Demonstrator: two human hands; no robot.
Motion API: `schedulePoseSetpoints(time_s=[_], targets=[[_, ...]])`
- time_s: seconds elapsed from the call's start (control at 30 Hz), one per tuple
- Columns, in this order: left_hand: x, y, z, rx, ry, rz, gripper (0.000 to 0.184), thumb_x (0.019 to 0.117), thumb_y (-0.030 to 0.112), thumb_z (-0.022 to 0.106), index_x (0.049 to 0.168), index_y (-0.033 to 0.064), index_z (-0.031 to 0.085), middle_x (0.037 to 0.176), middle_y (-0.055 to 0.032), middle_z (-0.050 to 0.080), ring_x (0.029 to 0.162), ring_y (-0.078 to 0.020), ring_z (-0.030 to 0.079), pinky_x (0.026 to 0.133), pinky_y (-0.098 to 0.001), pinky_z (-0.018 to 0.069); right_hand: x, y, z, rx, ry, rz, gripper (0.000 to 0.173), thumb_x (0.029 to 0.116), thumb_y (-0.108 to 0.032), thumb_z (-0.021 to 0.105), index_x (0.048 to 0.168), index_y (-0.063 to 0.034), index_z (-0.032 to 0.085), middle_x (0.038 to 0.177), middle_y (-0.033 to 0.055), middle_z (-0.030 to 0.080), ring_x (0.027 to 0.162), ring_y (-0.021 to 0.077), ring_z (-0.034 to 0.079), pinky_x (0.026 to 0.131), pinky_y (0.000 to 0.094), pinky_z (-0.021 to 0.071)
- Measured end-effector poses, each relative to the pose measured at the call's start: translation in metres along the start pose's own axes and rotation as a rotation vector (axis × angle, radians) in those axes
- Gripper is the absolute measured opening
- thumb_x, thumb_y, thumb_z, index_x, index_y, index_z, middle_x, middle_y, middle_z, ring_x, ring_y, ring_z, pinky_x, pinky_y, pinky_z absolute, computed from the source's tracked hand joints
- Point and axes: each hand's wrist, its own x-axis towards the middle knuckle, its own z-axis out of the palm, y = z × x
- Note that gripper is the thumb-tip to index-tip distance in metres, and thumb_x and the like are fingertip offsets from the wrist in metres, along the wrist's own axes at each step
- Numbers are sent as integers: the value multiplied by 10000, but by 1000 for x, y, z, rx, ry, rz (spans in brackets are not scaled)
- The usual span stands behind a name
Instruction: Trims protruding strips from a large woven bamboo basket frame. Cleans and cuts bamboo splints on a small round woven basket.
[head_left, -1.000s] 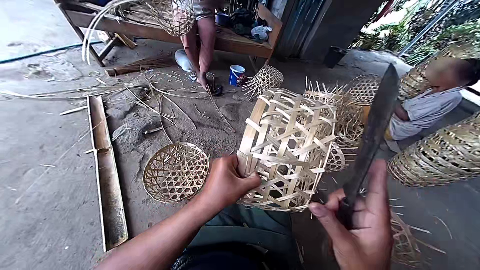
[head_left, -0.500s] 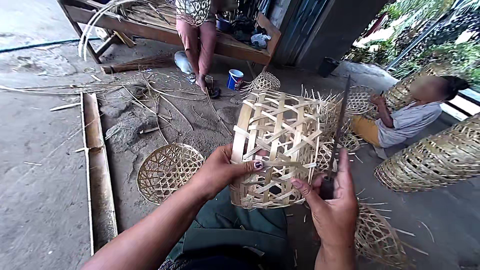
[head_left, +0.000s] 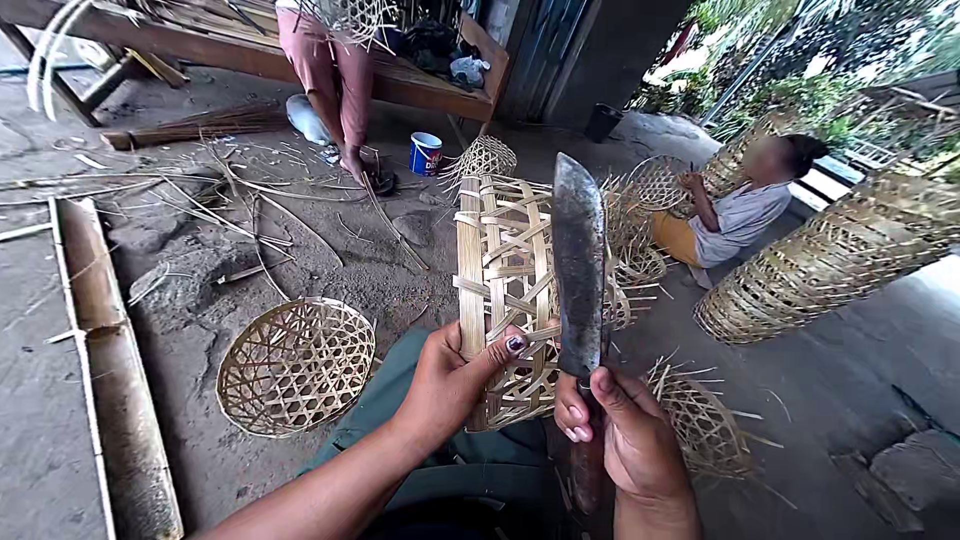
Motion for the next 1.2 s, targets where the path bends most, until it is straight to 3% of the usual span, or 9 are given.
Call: schedulePoseSetpoints(time_s=[0.13, 0.27, 0.47, 0.53, 0.6, 0.7, 0.9, 1.1, 1.2], targets=[[0, -3, 1, -16, -15, -9, 165, 994, 180, 684, 1023, 18, 691, 843, -31, 722, 726, -95, 693, 690, -255, 600, 0, -1, -3, -106, 20, -30, 309, 1050, -308, 570, 1145, -33, 675, 737, -6, 602, 602, 46, 551, 568, 198, 493], [-5, -4, 5, 46, -41, 87, 186, 1016, 142, 633, 1088, -16, 702, 977, -68, 751, 889, -142, 730, 847, -321, 618, -1, 4, 12, -905, 192, -345, 389, 1060, -217, 563, 1382, -6, 619, 984, 18, 707, 745, 24, 615, 666, 174, 539], [-8, 6, -10, 131, -44, 95, 139, 1002, 114, 646, 1044, -8, 698, 905, -52, 746, 812, -124, 724, 776, -303, 624, 6, -20, -8, -1850, 408, -501, 383, 1067, -241, 510, 1429, -221, 631, 847, 187, 626, 647, 344, 612, 507, 490, 483], [-8, 18, -36, 111, -128, 4, 132, 1000, 123, 651, 1048, 14, 708, 902, -28, 751, 811, -107, 724, 773, -290, 621, 3, -71, -46, -1817, 535, -323, 441, 1094, -241, 451, 1513, -119, 520, 1014, 354, 634, 807, 534, 641, 631, 679, 494], [-2, 26, -62, 99, -246, -77, 106, 980, 119, 678, 1037, 48, 732, 914, 0, 759, 829, -83, 725, 788, -273, 619, -7, -113, -81, -1615, 686, -137, 581, 1104, -297, 421, 1624, -76, 286, 1223, 350, 615, 957, 450, 647, 835, 633, 512], [4, 31, -73, 178, -185, -150, 64, 916, 134, 754, 904, 75, 731, 794, 6, 737, 720, -80, 707, 704, -268, 611, -26, -109, -111, -1265, 789, -103, 659, 1079, -361, 440, 1645, -148, 178, 876, -8, 544, 606, 9, 485, 544, 208, 457], [12, 20, -50, 451, 12, -201, 132, 826, 198, 767, 848, 107, 674, 680, 23, 684, 593, -79, 669, 560, -279, 579, -48, -41, -87, -951, 671, -16, 696, 1058, -230, 490, 1646, -95, 144, 784, -24, 561, 545, 38, 518, 478, 198, 457], [13, 40, -62, -3, -295, -149, 378, 1033, 103, 589, 1396, 3, 564, 1208, -107, 716, 1090, -190, 698, 1002, -360, 565, -63, -10, -90, -665, 707, -9, 598, 1087, -219, 432, 1635, -112, 218, 778, -18, 542, 545, 64, 529, 466, 190, 464], [11, 67, -55, -51, -386, -25, 419, 1048, 80, 555, 1460, 16, 514, 1252, -138, 705, 1125, -240, 704, 1032, -395, 569, -64, -5, -94, -587, 677, -47, 694, 1070, -187, 446, 1654, -131, 74, 861, 5, 603, 623, 81, 596, 521, 205, 511]])
